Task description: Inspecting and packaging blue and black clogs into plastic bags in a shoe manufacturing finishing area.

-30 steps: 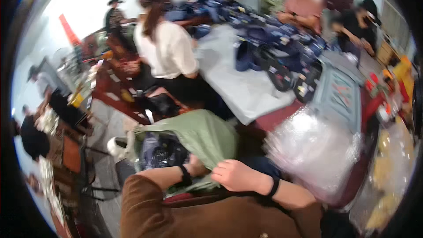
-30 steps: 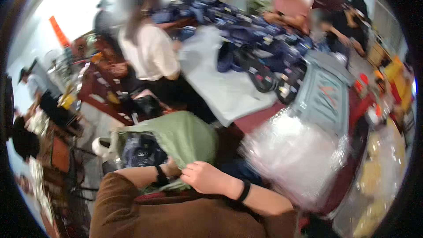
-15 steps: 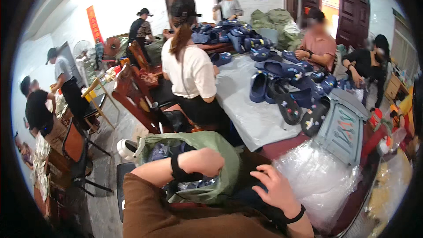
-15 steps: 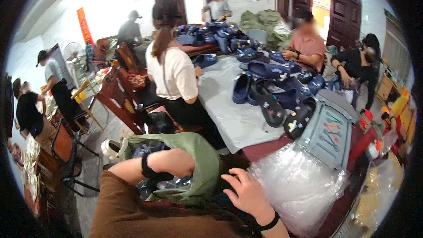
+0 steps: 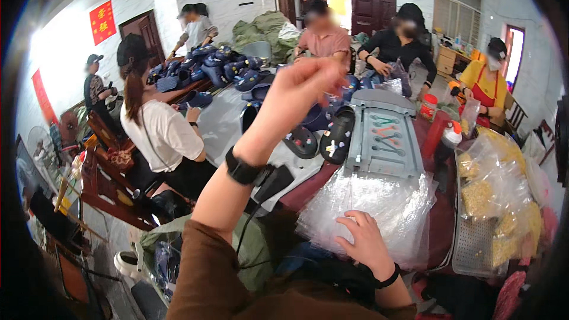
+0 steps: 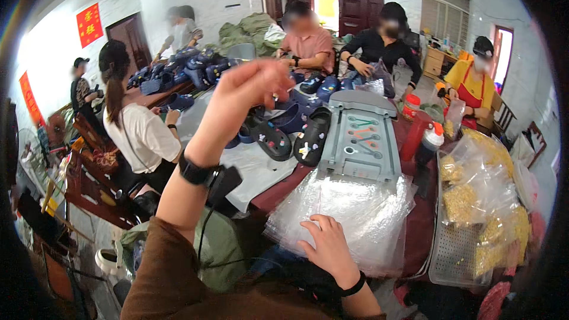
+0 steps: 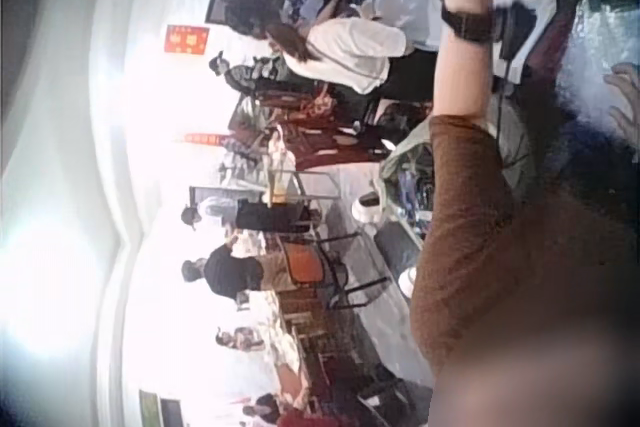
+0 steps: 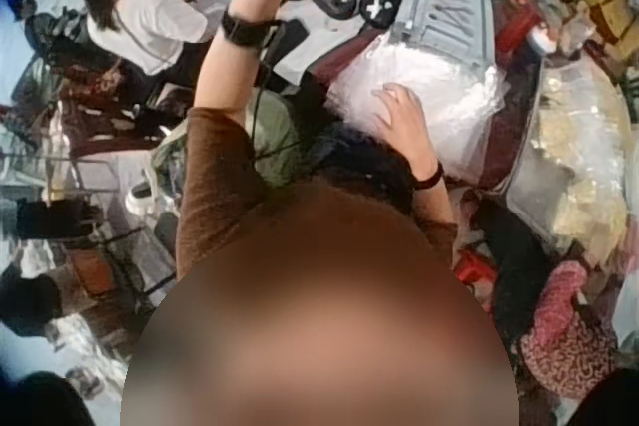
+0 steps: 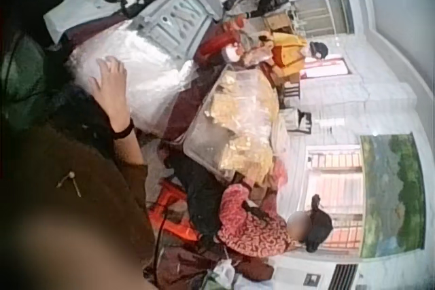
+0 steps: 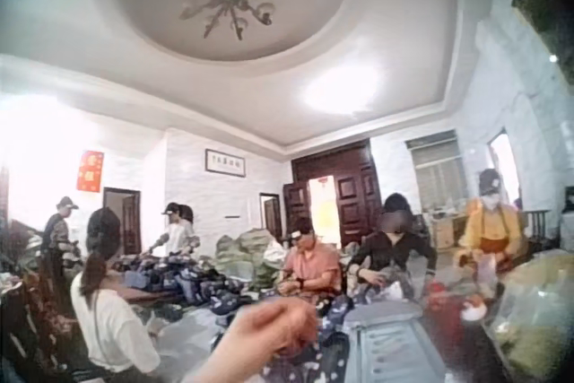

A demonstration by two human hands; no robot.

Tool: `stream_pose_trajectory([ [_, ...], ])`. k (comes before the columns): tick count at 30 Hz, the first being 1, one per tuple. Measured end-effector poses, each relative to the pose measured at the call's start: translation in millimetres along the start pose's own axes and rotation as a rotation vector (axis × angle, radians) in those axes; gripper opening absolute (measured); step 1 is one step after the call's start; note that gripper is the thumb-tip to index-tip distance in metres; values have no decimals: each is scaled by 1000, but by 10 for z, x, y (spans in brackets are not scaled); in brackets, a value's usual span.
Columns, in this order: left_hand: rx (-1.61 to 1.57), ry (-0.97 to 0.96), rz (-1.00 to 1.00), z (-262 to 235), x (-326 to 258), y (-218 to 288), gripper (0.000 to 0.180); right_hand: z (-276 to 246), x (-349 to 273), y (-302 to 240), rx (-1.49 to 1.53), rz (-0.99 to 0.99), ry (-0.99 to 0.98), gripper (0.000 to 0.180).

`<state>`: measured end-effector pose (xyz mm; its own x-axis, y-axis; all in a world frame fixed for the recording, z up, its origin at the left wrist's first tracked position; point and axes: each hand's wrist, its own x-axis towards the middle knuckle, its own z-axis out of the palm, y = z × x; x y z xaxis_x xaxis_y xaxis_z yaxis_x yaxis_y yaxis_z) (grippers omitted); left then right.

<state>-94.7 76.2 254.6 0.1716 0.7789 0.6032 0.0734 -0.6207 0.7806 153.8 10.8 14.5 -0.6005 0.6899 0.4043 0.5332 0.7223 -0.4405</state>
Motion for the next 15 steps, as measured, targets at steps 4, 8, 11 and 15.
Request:
stream_pose_trajectory([
  [4, -710, 98, 142, 105, 840, -141, 35, 97, -118, 83, -9, 50, -4, 46],
  [8, -1023, 409, 30, 85, 1510, -636, 24, 185, -257, 194, 14, 140, -22, 46],
  [11, -384, 281, 43, -106, 1624, -1480, 23, 200, -394, 305, 21, 200, -22, 47],
  [15, 894, 293, -36, -379, 914, -2863, 49, 205, -497, 426, 176, 251, -63, 51],
])
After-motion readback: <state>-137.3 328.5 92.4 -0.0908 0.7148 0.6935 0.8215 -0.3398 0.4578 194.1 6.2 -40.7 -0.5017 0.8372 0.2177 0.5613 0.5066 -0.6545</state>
